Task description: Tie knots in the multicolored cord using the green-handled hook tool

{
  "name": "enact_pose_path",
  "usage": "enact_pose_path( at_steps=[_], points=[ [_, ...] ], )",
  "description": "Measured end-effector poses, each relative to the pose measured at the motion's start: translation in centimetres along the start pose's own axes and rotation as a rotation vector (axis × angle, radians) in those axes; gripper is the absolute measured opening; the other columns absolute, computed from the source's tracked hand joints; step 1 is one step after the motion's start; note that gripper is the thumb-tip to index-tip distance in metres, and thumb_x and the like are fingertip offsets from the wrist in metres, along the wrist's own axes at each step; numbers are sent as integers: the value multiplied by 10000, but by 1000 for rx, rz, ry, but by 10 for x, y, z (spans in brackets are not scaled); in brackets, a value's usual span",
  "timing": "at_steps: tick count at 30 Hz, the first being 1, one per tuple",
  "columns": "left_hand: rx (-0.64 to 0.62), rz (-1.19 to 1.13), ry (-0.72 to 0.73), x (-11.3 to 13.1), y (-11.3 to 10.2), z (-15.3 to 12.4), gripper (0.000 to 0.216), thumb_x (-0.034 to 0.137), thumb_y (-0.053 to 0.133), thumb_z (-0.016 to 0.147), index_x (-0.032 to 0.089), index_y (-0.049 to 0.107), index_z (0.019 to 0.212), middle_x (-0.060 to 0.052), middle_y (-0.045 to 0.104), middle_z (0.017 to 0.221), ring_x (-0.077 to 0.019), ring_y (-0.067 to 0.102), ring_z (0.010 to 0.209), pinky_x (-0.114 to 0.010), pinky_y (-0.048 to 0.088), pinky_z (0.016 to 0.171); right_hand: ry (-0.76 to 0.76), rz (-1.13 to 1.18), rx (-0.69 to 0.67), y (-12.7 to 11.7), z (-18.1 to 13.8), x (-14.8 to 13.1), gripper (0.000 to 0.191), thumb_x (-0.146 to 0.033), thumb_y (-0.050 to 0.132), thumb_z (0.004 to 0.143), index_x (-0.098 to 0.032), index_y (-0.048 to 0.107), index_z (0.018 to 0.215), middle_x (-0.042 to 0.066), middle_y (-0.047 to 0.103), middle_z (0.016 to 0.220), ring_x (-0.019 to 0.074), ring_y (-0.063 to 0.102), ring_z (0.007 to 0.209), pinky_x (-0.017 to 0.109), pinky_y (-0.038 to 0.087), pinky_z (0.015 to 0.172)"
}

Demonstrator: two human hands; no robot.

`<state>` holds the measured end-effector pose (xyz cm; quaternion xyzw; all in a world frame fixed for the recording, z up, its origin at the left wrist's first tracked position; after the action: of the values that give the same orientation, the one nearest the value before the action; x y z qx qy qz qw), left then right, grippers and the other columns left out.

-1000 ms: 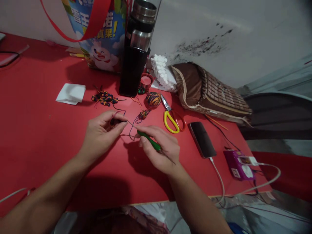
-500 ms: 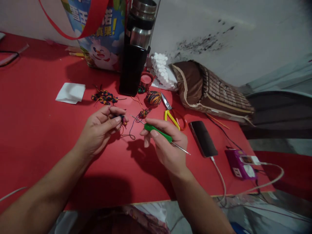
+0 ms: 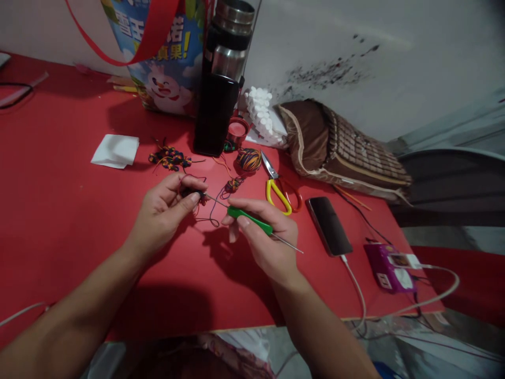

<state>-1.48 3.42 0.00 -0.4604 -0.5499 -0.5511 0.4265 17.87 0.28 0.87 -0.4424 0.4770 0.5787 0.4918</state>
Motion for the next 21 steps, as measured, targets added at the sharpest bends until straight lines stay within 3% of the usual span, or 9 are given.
enact_pose_path(
  at_steps=[21],
  points=[
    [13,16,-3,0,-1,0,55,236,809,907,209,826,952,-38,760,913,-156,661,771,-258,531,716,7,-35,-15,1,-2,0,171,-250,762,967,-276,823,1125,24,838,855,142,711,596,317,641,581]
  ],
)
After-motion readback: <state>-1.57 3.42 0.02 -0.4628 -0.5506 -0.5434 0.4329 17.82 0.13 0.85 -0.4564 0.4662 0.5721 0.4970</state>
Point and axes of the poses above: each hand's wrist, its own z-axis towards the middle knuckle, its own y-axis out of the palm, x = y × z, the point moved 3 cm from there along z, towards the middle knuckle
